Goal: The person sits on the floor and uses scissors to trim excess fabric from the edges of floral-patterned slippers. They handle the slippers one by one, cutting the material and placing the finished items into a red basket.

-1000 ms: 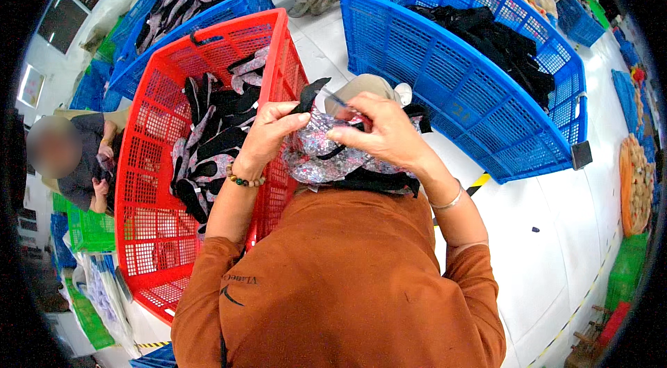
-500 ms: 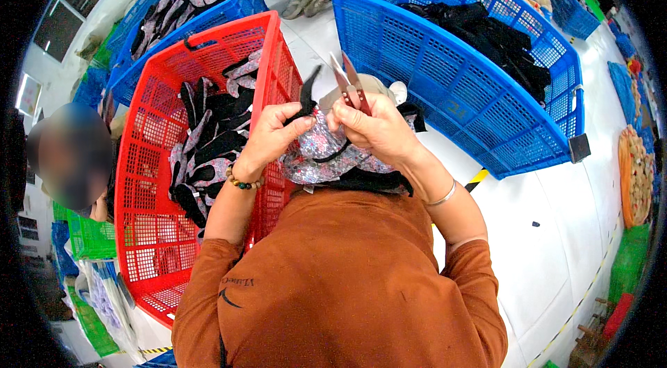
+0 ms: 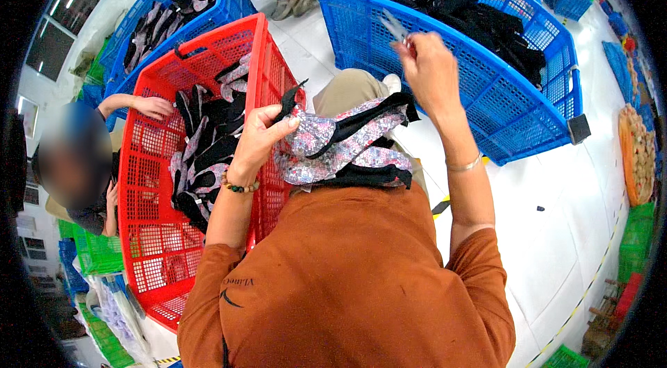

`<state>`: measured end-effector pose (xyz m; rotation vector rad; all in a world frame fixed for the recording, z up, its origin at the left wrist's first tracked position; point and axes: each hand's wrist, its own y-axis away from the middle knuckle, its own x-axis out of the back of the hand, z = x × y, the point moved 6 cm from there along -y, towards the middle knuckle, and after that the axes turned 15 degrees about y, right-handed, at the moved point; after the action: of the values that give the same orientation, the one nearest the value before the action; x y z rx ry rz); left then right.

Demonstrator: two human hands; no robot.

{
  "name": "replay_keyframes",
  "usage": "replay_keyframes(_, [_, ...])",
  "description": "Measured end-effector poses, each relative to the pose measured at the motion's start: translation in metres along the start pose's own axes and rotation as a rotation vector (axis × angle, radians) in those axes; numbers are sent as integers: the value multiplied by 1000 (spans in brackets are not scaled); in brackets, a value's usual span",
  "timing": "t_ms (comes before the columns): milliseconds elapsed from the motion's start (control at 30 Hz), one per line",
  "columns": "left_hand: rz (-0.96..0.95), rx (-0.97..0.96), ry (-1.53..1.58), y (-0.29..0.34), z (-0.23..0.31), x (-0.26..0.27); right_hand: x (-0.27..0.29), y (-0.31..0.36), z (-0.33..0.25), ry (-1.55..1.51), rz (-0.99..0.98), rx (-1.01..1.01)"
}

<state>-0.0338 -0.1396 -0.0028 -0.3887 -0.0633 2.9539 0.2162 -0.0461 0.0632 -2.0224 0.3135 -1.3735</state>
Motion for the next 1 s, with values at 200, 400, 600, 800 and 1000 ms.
replay_keyframes(200, [51,35,-19,1,-10,10,-3,50,-46,-415,-341,232])
replay_keyframes(400, [59,-1,178,-2,-12,-2,3,62,-75,-396,-422,424])
replay_keyframes(600, [68,-104,268,-2,-35,22,-6,55,-82,-327,-405,460])
replay_keyframes(800, [-245,15,65,0,-20,12,-4,50,-82,-315,-402,433])
replay_keyframes(1000, [-334,20,22,-4,16,5,-6,43,-85,-310,-337,487])
